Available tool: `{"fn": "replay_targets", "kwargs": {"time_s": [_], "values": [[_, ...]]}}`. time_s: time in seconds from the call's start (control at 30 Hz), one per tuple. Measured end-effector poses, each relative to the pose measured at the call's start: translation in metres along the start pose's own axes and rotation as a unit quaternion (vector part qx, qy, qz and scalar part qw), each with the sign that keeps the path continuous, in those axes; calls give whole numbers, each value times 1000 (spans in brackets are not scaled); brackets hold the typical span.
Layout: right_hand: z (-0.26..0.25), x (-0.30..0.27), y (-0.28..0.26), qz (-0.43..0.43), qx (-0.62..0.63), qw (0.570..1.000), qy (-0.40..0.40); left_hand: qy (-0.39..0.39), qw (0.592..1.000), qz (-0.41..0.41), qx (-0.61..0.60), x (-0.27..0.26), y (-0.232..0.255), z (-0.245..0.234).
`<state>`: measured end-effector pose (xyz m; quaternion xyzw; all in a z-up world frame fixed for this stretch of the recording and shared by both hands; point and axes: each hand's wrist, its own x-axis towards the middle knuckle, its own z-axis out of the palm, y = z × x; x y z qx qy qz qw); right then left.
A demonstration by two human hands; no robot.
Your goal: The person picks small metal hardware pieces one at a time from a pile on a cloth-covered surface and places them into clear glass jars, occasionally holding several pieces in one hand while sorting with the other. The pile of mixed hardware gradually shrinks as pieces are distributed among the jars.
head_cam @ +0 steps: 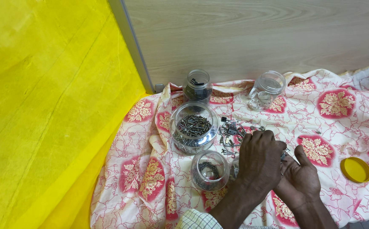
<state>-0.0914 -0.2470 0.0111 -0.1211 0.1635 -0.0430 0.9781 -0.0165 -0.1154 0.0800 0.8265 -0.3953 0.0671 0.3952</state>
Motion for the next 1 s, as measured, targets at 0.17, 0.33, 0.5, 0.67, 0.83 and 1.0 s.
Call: {"fn": "replay_targets", "kwargs": {"time_s": [0.17, 0.33, 0.5, 0.67, 0.83, 1.0], "values": [[-4, 0, 0, 10, -17, 1000, 6, 7, 999, 37, 2, -7, -3, 2], [-3, 2, 3, -24, -89, 990, 103, -6, 999, 32, 32, -4, -6, 2], [4, 2, 6, -9, -52, 996, 67, -12, 999, 24, 33, -3, -10, 4], [4, 2, 7, -8, -67, 989, 135, -38, 999, 22, 31, -7, -10, 2], [-12, 9, 0, 5, -25, 994, 107, -48, 998, 14, 41, -5, -9, -2], [-30, 16, -3, 85, 95, 988, -91, -13, 1000, -10, -14, 0, -4, -13]]}}
